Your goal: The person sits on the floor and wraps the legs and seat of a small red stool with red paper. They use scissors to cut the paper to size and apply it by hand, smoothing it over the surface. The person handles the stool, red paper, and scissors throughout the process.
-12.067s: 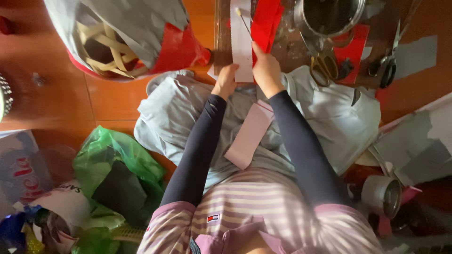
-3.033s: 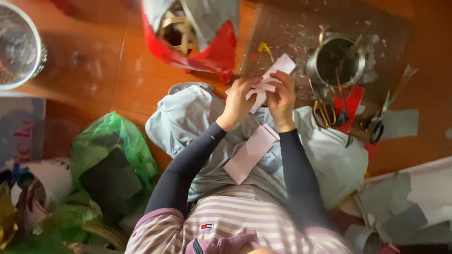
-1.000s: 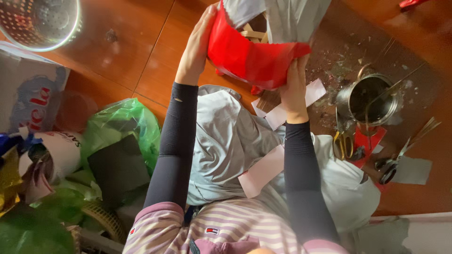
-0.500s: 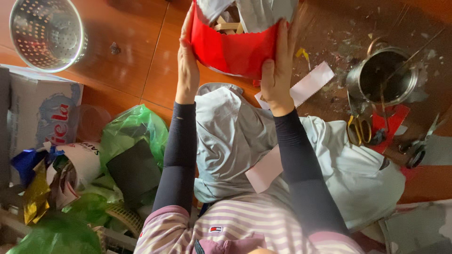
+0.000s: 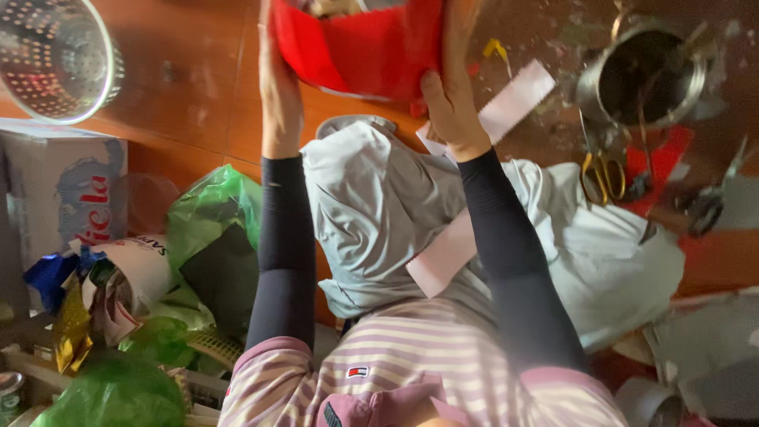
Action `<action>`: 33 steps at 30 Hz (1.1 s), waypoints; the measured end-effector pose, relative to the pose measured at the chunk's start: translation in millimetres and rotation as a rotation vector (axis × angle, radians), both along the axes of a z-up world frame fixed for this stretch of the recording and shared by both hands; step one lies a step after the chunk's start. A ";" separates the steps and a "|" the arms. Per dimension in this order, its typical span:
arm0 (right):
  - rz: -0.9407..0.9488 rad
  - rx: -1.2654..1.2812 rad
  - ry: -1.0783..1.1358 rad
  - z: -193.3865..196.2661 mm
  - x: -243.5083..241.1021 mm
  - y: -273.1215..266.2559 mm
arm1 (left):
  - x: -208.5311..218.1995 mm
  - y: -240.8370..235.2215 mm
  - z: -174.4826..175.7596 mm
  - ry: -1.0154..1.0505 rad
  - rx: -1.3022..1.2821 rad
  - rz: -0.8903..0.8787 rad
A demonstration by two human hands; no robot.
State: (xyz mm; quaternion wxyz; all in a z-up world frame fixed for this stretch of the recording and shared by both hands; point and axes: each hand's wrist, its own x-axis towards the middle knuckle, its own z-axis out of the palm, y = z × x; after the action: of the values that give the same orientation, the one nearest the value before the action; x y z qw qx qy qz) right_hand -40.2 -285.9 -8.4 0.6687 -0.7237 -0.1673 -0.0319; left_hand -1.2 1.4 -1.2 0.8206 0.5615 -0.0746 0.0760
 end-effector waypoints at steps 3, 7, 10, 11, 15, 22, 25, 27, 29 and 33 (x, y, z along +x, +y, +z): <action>0.077 0.094 -0.047 -25.6 -15.8 -40.4 | -29.1 -6.8 6.6 -0.212 0.133 0.248; -0.445 -0.780 0.045 -50.5 -37.2 -164.6 | -109.0 -62.0 -2.2 0.041 0.362 0.525; -0.657 -1.314 0.015 -65.7 -60.7 -242.6 | -128.8 -125.4 -34.6 0.190 0.704 -0.019; -0.683 -1.385 0.120 -71.2 -63.2 -258.5 | -116.3 -156.8 -53.6 0.277 0.716 -0.150; -0.721 -1.297 0.186 -76.9 -89.3 -288.4 | -82.7 -226.7 -122.9 -0.126 1.229 -0.074; -0.740 -0.945 0.037 -66.5 -135.5 -241.9 | -72.1 -237.1 -216.0 0.021 1.449 -0.092; -0.792 -0.421 0.364 -78.9 -138.4 -215.3 | -67.0 -231.1 -234.0 0.078 1.332 -0.099; -0.754 0.153 0.648 -90.0 -133.9 -210.2 | -64.6 -229.9 -237.5 0.135 1.213 -0.049; -0.689 0.531 0.803 -101.0 -130.9 -212.4 | -64.1 -228.9 -236.4 0.222 1.137 -0.052; -0.618 0.540 0.755 -109.6 -127.1 -216.1 | -57.9 -226.8 -222.6 0.383 0.920 -0.122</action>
State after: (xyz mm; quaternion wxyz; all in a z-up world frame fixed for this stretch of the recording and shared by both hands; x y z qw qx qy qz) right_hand -167.4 -502.0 -118.0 0.8035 -0.5033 0.3179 -0.0065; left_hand -59.1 -225.5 -223.8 0.4897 0.8637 0.0189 -0.1175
